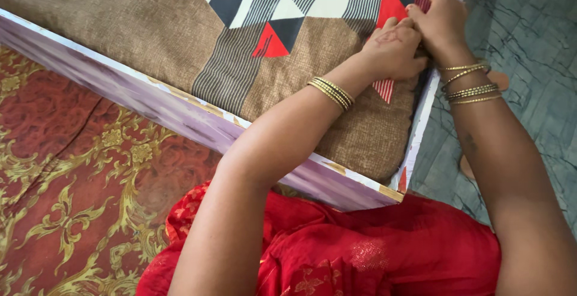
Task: The person tucks a patterned bedsheet under a mattress by hand, smoothing the fabric along the edges of the bed frame while kneeling on the floor.
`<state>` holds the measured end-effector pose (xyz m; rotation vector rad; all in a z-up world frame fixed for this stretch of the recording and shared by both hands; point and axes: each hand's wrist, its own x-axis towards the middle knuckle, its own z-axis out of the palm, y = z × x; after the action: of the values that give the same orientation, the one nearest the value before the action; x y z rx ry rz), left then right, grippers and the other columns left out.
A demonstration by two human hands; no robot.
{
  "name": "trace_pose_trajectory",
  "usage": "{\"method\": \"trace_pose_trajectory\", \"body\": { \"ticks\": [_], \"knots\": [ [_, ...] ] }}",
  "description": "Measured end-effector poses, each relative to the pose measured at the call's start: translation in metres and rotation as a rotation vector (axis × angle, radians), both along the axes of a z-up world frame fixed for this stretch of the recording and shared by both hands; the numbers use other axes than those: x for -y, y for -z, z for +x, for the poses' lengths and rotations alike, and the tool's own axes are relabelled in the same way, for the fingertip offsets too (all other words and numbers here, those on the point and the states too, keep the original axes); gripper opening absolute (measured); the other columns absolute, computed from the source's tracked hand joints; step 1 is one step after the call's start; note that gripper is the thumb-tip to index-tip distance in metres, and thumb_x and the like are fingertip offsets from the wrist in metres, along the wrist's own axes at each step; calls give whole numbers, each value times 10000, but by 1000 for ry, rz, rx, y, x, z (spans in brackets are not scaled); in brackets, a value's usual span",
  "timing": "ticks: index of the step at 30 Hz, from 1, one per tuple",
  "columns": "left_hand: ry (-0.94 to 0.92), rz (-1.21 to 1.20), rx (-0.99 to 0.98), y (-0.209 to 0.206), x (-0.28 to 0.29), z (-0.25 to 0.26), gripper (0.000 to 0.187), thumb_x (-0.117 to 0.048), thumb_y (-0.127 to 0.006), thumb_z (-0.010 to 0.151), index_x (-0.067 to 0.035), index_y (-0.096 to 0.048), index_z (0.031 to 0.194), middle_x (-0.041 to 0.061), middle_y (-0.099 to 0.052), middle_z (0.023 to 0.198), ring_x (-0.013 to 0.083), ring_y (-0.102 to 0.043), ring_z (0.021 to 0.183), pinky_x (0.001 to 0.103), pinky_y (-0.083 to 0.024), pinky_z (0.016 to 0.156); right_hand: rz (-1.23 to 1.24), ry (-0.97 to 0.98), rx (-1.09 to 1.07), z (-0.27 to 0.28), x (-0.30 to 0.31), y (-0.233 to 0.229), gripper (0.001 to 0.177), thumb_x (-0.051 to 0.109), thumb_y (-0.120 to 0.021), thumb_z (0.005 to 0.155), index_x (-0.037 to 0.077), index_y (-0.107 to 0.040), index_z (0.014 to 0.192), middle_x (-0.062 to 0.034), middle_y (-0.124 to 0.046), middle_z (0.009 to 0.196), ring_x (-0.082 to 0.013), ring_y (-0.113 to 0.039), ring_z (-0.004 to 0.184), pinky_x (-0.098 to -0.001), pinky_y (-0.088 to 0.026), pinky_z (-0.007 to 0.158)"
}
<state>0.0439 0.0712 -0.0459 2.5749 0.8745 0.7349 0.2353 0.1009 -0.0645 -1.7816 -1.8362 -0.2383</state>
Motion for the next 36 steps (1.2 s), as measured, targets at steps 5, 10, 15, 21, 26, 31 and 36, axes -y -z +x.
{"method": "trace_pose_trajectory", "body": {
  "ticks": [5, 10, 15, 21, 26, 31, 36],
  "knots": [
    [66, -24, -178, -2, -11, -4, 382, -359, -586, 924, -108, -713, 1183, 124, -580, 1349, 325, -505, 1310, 456, -424, 1106, 153, -89, 75, 9, -8, 12, 294, 240, -716, 934, -33, -676, 1033, -237, -693, 1064, -434, -649, 998, -538, -481, 884],
    [-13, 34, -220, -13, 12, -13, 627, -375, -705, 713, -102, -642, 1273, 117, -488, 1418, 325, -410, 1328, 484, -374, 1057, -16, 22, 59, 15, -15, 23, 350, 326, -656, 1004, 3, -708, 879, -227, -697, 897, -451, -662, 884, -606, -455, 931],
    [45, 35, -291, -26, 17, -21, 647, -517, -771, 733, -139, -658, 1246, 125, -460, 1453, 332, -374, 1390, 501, -349, 1117, 3, 24, 130, 13, -13, 25, 382, 360, -657, 1008, 14, -718, 858, -224, -701, 865, -456, -674, 853, -679, -389, 1011],
    [74, 45, -342, -38, 22, -26, 689, -583, -806, 704, -131, -674, 1207, 146, -473, 1445, 344, -401, 1356, 518, -361, 1094, 76, -13, 162, 18, -15, 30, 393, 369, -693, 995, 3, -704, 854, -219, -705, 913, -442, -671, 887, -667, -414, 945],
    [37, 29, -282, -43, 19, -22, 677, -665, -721, 820, -127, -683, 1228, 97, -596, 1354, 314, -498, 1331, 557, -349, 1158, 81, -58, 72, 12, -7, 19, 363, 353, -701, 963, -3, -706, 892, -201, -705, 904, -405, -673, 856, -557, -462, 894],
    [-5, 99, -340, -46, 21, -26, 747, -702, -638, 815, -206, -575, 1370, 53, -452, 1523, 311, -343, 1476, 665, -199, 1210, 13, -35, -382, -2, 5, 3, 321, 349, -733, 1028, 29, -750, 1007, -158, -732, 893, -288, -721, 802, -411, -545, 754],
    [-3, -122, -599, -51, 35, -28, 1171, -908, -520, 785, -187, -169, 1638, 155, -70, 1708, 413, -13, 1579, 704, -46, 1202, 157, -110, -148, 0, 7, 7, 214, 218, -762, 933, 12, -761, 989, -159, -752, 938, -283, -739, 843, -396, -576, 772]
  ]
}}
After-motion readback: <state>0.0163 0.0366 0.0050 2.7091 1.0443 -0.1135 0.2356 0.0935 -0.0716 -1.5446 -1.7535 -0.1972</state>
